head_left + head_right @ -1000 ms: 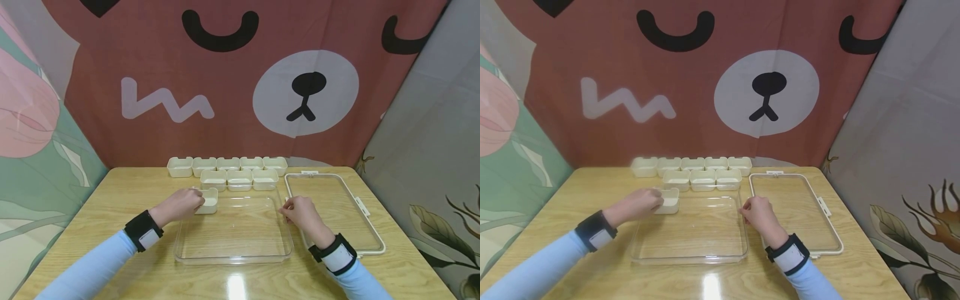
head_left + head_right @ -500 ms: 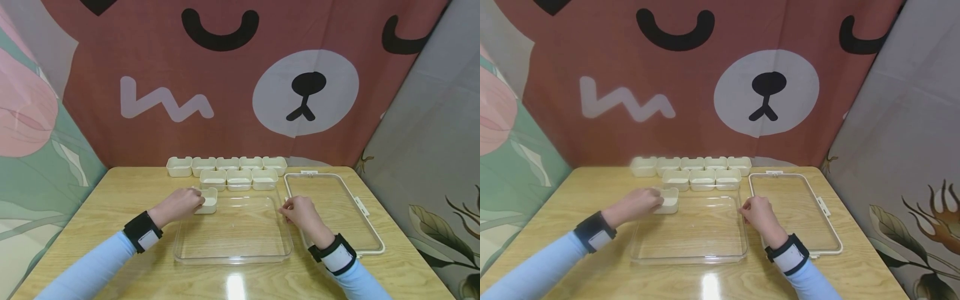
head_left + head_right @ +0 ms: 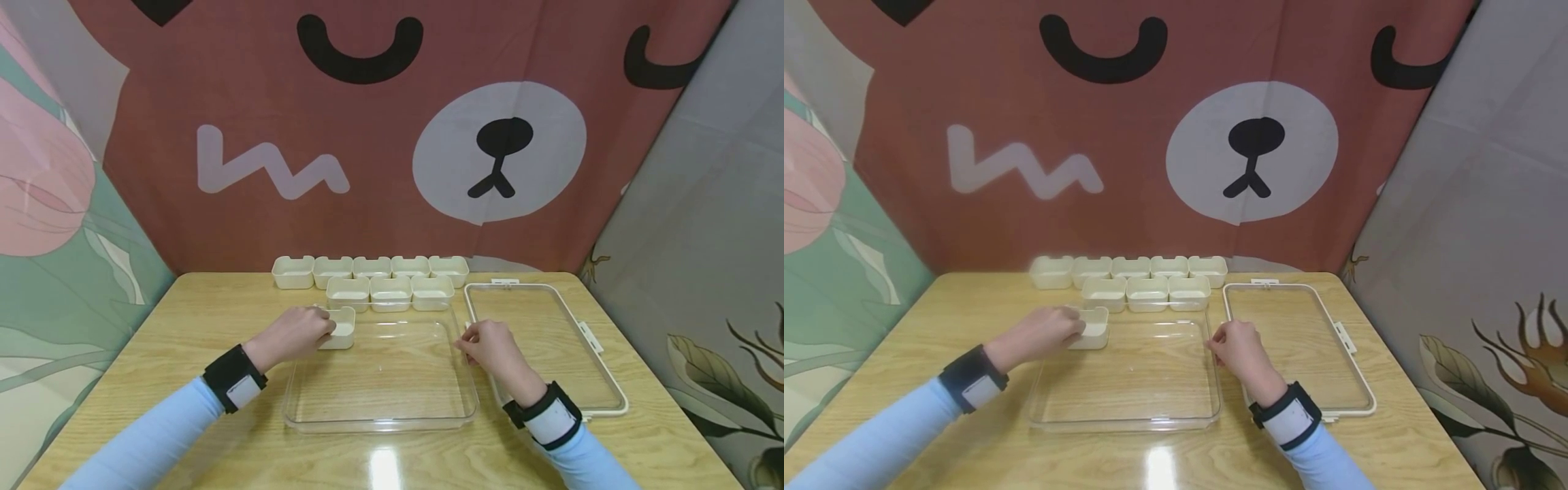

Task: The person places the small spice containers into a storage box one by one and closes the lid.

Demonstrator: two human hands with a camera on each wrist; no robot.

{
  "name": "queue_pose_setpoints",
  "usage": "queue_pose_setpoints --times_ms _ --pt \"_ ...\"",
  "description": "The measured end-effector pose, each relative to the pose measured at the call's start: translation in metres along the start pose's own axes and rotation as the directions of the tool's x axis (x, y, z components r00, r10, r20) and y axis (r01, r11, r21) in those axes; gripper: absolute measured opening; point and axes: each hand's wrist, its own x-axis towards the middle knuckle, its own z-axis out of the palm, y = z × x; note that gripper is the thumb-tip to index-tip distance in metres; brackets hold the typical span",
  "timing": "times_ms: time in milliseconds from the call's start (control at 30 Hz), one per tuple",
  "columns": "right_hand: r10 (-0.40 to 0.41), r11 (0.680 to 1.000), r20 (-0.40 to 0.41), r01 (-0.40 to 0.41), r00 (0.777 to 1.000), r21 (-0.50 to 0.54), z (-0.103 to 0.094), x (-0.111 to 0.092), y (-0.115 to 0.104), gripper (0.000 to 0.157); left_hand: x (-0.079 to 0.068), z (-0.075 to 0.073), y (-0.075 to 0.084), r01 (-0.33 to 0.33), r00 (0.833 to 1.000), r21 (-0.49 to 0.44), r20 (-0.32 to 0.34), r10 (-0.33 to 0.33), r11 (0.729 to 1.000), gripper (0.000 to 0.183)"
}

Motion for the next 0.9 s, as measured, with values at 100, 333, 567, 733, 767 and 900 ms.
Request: queue_pose_setpoints --times_ms 100,333,567,733,767,900 --pt "-0.003 1.0 -0.002 0.003 1.0 0.003 -0.0001 -0.0006 -0.0002 0.013 0.0003 0.0007 -0.0001 0.01 1.0 -0.004 0.01 -0.01 1.0 0.011" --pt "0.008 1.0 0.005 -0.008 1.0 0.004 -0.0003 0.0002 -0.0001 0.014 0.0006 -0.0003 0.0003 0.006 1.0 0.004 0.01 -0.006 1.0 0.011" --pt "0.011 1.0 0.001 -0.011 1.0 -0.011 -0.0004 0.0009 -0.0001 0.013 0.001 -0.0025 0.0008 0.003 1.0 0.039 0.015 -0.004 0.999 0.009" --pt "0.019 1.0 0.007 -0.019 1.0 -0.008 0.0008 0.001 0.0009 0.013 0.0007 -0.0055 0.0029 0.011 0.999 0.028 0.031 -0.012 1.0 0.007" --pt "0.021 1.0 0.008 -0.021 1.0 -0.009 0.0009 0.0011 0.0009 0.013 0.0006 -0.0057 0.0031 0.011 1.0 0.024 0.029 -0.012 1.0 0.007" --pt "0.019 1.0 0.005 -0.019 1.0 -0.012 0.0013 0.0015 0.0012 0.013 0.0003 -0.0057 0.0025 0.012 1.0 0.017 0.025 -0.013 1.0 0.008"
